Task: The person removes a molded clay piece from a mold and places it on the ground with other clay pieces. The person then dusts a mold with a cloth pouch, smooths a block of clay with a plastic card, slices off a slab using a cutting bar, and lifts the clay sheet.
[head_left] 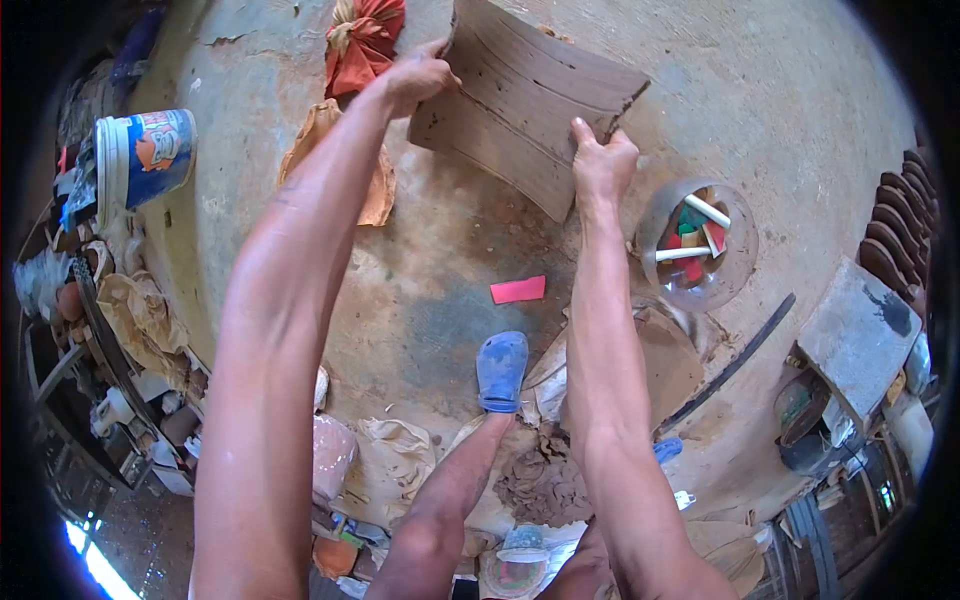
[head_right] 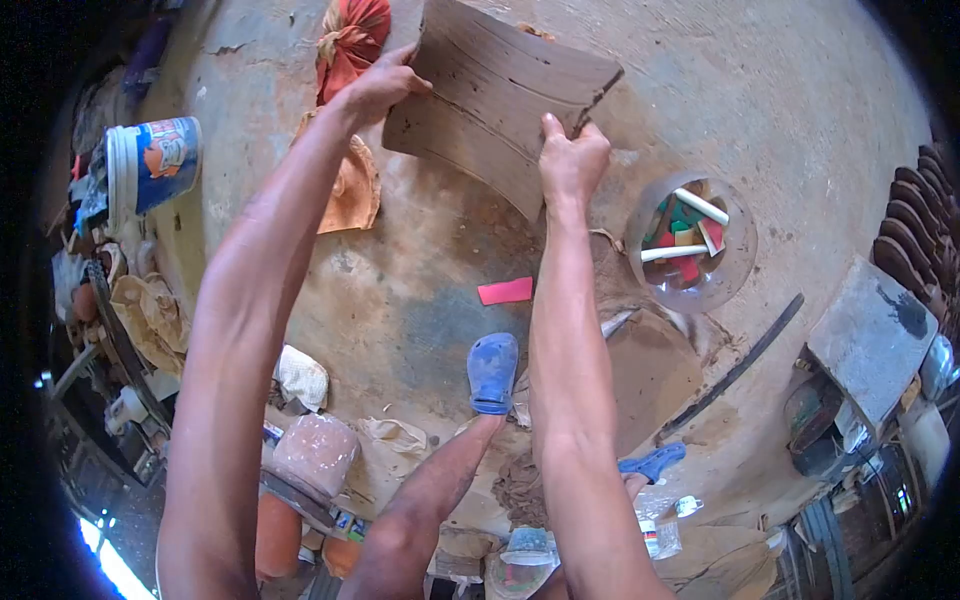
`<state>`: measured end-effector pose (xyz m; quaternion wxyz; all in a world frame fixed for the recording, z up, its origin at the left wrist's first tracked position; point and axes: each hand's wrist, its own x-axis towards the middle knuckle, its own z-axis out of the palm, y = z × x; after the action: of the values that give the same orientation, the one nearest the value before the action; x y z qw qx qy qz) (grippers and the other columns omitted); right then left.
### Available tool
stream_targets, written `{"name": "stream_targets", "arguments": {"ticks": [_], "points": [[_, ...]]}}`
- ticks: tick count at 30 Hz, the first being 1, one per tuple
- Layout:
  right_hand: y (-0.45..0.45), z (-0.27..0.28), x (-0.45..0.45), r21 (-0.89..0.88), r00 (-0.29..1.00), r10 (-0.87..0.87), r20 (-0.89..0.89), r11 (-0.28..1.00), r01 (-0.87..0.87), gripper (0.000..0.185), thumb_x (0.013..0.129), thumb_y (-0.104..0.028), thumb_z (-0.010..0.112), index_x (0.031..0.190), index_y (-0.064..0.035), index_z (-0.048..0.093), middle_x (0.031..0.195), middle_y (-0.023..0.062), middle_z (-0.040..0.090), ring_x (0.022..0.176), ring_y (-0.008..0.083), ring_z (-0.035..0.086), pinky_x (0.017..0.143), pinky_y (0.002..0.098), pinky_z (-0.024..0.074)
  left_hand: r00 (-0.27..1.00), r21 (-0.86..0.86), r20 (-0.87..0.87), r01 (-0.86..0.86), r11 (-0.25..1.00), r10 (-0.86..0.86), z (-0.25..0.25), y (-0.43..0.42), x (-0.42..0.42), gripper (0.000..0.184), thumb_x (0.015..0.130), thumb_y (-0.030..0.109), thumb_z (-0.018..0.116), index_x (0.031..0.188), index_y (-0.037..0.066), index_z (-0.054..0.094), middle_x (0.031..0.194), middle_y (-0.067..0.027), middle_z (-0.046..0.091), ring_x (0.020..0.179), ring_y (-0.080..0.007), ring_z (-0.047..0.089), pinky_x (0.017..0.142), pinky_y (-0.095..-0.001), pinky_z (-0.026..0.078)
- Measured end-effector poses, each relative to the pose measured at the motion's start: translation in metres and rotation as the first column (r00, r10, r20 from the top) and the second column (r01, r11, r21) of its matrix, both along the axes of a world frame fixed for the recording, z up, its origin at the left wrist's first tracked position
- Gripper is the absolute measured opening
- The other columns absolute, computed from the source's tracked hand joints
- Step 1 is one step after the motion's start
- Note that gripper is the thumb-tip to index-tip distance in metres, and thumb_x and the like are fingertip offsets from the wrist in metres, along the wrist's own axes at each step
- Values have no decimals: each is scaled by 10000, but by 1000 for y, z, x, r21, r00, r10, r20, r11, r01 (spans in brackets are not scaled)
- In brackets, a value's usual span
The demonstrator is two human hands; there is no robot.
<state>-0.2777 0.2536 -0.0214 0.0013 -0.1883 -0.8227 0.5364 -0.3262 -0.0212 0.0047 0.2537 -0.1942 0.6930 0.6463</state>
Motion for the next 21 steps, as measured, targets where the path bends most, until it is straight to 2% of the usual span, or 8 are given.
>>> {"name": "stream_targets", "arguments": {"ticks": [2,7,9,11,15,17,19,21], "points": [[-5,-1,-1,-59,999,-32,29,998,34,263,824,-143,853,978,56,776,926,199,797,839,250,762,806,409,565,1000,30,4,8,1000,-8,-8,-6,-7,633,852,-103,602,1455,85,566,1180,-125,708,977,-237,695,850,-431,600],[-10,-17,-3,-88,998,-62,25,994,64,269,818,-148,865,969,56,777,935,201,797,849,260,759,804,413,563,998,-15,37,56,998,-55,-34,-20,-21,595,923,-77,610,1491,84,536,1301,-112,688,1092,-215,692,988,-385,553],[-8,-21,-6,19,988,-51,147,999,48,304,816,-176,875,987,55,776,967,205,797,875,268,759,819,406,562,998,4,18,64,998,-64,-53,-36,-22,592,925,-62,620,1493,82,534,1321,-112,680,1124,-221,685,1016,-388,539],[1,-31,-10,42,986,-43,163,998,36,326,814,-196,879,996,54,775,983,207,796,891,278,761,832,406,562,992,-236,-36,107,966,-119,-77,-51,-22,578,939,21,666,1498,73,529,1350,-129,669,1177,-236,669,1052,-395,516],[12,-42,-10,63,990,0,141,998,-9,379,805,-255,888,1014,40,774,1007,210,795,929,310,766,881,414,560,977,-27,-212,-24,999,18,-58,-30,0,714,815,-79,684,1503,26,523,1334,-126,689,1198,-230,651,1033,-353,513],[16,-46,-14,38,992,18,122,999,-23,419,787,-291,900,1030,28,777,1011,216,792,964,339,763,906,435,558,989,-138,-131,-82,987,64,-59,-31,7,713,801,-92,688,1489,23,539,1277,-115,715,1148,-248,676,1006,-365,534],[15,-35,-20,272,978,13,207,960,-71,466,764,-317,913,1050,25,778,1017,225,789,979,364,758,929,454,554,968,-152,-244,-90,984,51,-72,-29,17,664,817,-33,725,1457,-6,551,1259,-140,725,1124,-259,689,986,-370,545],[20,-44,-21,312,975,17,220,946,-87,575,747,-362,926,1130,30,751,1099,237,768,1056,379,729,964,464,538,947,-621,-320,-179,763,-38,-80,-29,24,679,820,48,770,1461,-1,553,1229,-170,740,1111,-278,704,980,-377,553]]}}
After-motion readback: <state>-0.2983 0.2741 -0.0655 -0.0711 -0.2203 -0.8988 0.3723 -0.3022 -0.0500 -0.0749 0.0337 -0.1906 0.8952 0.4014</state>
